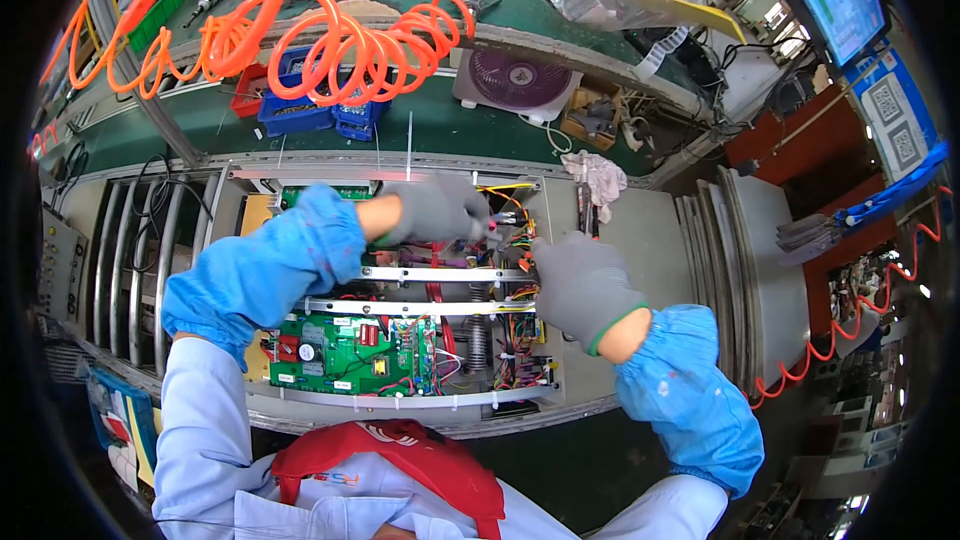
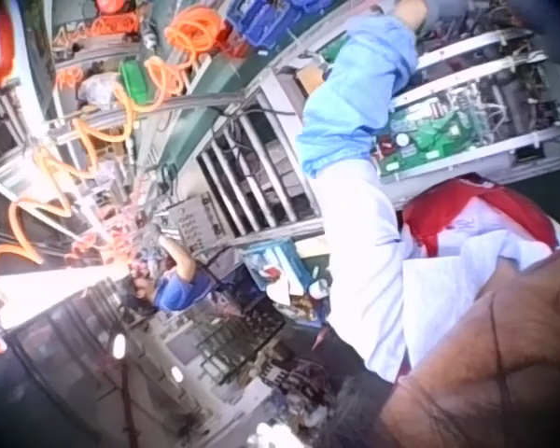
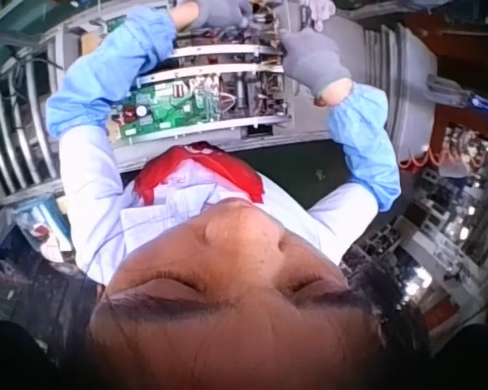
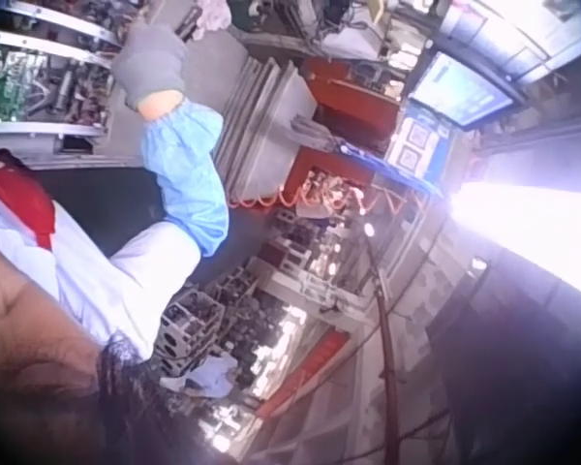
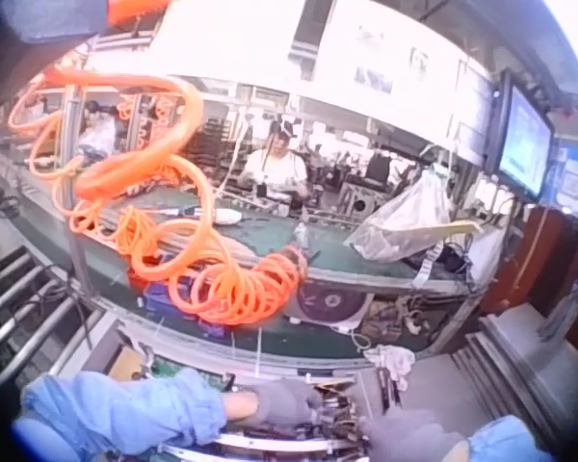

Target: The person is assembling an electronic unit by cleaning components with an air duster, organizing wires, and applying labels to the housing.

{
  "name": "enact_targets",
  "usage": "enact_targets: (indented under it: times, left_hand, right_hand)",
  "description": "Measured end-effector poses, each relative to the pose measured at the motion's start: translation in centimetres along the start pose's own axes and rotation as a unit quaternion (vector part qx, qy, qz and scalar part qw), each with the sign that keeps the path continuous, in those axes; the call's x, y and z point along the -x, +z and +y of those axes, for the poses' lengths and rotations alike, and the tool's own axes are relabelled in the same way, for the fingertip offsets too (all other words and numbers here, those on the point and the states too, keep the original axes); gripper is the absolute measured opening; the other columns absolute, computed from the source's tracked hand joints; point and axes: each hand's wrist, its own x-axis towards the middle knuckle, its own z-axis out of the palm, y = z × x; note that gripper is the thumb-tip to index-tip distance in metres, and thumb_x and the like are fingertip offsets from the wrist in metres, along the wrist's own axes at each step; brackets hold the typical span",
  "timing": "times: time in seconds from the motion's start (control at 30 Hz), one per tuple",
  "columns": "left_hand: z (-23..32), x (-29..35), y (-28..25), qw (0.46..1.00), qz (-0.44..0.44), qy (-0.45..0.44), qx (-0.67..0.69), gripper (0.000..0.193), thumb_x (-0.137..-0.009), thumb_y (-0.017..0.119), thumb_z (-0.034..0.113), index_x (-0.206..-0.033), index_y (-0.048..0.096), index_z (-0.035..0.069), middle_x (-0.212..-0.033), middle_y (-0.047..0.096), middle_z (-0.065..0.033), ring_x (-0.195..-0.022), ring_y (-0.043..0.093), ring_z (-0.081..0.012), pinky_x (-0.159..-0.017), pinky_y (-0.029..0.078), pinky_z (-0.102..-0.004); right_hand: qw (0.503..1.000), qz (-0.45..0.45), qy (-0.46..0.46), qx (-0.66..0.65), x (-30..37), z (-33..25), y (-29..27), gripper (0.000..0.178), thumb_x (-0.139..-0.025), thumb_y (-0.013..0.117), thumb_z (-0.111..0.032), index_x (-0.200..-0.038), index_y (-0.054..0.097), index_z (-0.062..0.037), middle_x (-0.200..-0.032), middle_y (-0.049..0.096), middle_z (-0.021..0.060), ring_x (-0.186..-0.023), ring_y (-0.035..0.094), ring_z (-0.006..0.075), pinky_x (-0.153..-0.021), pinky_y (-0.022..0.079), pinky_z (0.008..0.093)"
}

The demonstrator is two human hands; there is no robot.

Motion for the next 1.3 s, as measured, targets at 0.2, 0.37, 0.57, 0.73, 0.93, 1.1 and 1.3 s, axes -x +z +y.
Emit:
enact_targets:
  times: [0.2,0.37,0.57,0.73,0.93,1.1,1.3]
  left_hand:
    - [-1.1,3.0,-5.8,0.986,0.078,-0.116,0.086,0.026,-0.091,0.056,0.024,-0.095,0.063,0.000,-0.079,0.066,-0.0131,-0.059,0.066,-0.0209,-0.064,0.054,-0.0374]
    - [-1.0,4.1,-5.4,0.961,-0.083,-0.192,0.179,0.027,-0.091,0.056,0.024,-0.099,0.063,-0.001,-0.084,0.066,-0.0157,-0.069,0.068,-0.0257,-0.071,0.053,-0.0422]
    - [-2.8,5.3,-2.1,0.995,-0.069,0.044,0.064,0.020,-0.095,0.054,0.019,-0.106,0.063,0.006,-0.082,0.065,-0.0151,-0.075,0.065,-0.0312,-0.070,0.050,-0.0438]
    - [-1.6,8.6,-4.7,0.998,0.040,-0.036,0.022,0.020,-0.095,0.056,0.021,-0.105,0.061,0.004,-0.087,0.063,-0.0188,-0.080,0.063,-0.0367,-0.072,0.050,-0.0436]
    - [0.2,20.2,-5.9,0.897,0.370,0.079,-0.227,0.028,-0.088,0.060,0.002,-0.115,0.060,-0.003,-0.103,0.067,-0.0173,-0.093,0.066,-0.0324,-0.080,0.053,-0.0406]
    - [-6.8,38.7,-7.2,0.674,0.659,-0.238,-0.233,0.037,-0.098,0.056,0.012,-0.132,0.053,-0.001,-0.119,0.064,-0.0234,-0.112,0.063,-0.0312,-0.095,0.050,-0.0386]
    - [-18.0,47.4,-8.8,0.665,0.208,-0.644,-0.317,0.056,-0.093,0.057,0.043,-0.136,0.056,0.006,-0.129,0.061,-0.0258,-0.119,0.059,-0.0393,-0.104,0.043,-0.0421]
  right_hand:
    - [0.988,0.063,-0.045,-0.135,-0.3,2.4,-0.6,0.060,-0.070,0.070,-0.015,-0.130,0.059,-0.0158,-0.098,0.056,0.0196,-0.093,0.060,0.0401,-0.077,0.051,0.0479]
    - [0.989,0.033,-0.073,-0.125,-2.3,2.5,0.2,0.065,-0.066,0.071,-0.017,-0.130,0.059,-0.0162,-0.099,0.055,0.0199,-0.099,0.055,0.0393,-0.084,0.047,0.0487]
    - [0.984,0.080,-0.138,-0.077,-3.8,1.8,0.2,0.062,-0.067,0.072,-0.017,-0.128,0.061,-0.0156,-0.096,0.054,0.0166,-0.095,0.054,0.0385,-0.083,0.044,0.0450]
    - [0.977,0.090,-0.079,-0.178,-2.3,2.7,1.0,0.065,-0.066,0.070,-0.010,-0.130,0.060,-0.0143,-0.096,0.055,0.0180,-0.093,0.055,0.0383,-0.081,0.046,0.0465]
    - [0.764,0.239,0.099,-0.591,5.5,4.1,8.8,0.067,-0.073,0.060,-0.007,-0.138,0.050,0.0027,-0.097,0.055,0.0028,-0.086,0.054,0.0115,-0.073,0.043,0.0257]
    - [0.509,0.290,0.188,-0.789,11.9,0.8,16.3,0.064,-0.078,0.055,-0.011,-0.140,0.047,0.0040,-0.085,0.052,0.0038,-0.072,0.050,0.0117,-0.068,0.043,0.0260]
    - [0.382,0.356,0.259,-0.813,13.8,-6.2,20.6,0.064,-0.083,0.055,-0.012,-0.143,0.039,0.0066,-0.087,0.050,0.0037,-0.071,0.048,0.0108,-0.064,0.043,0.0257]
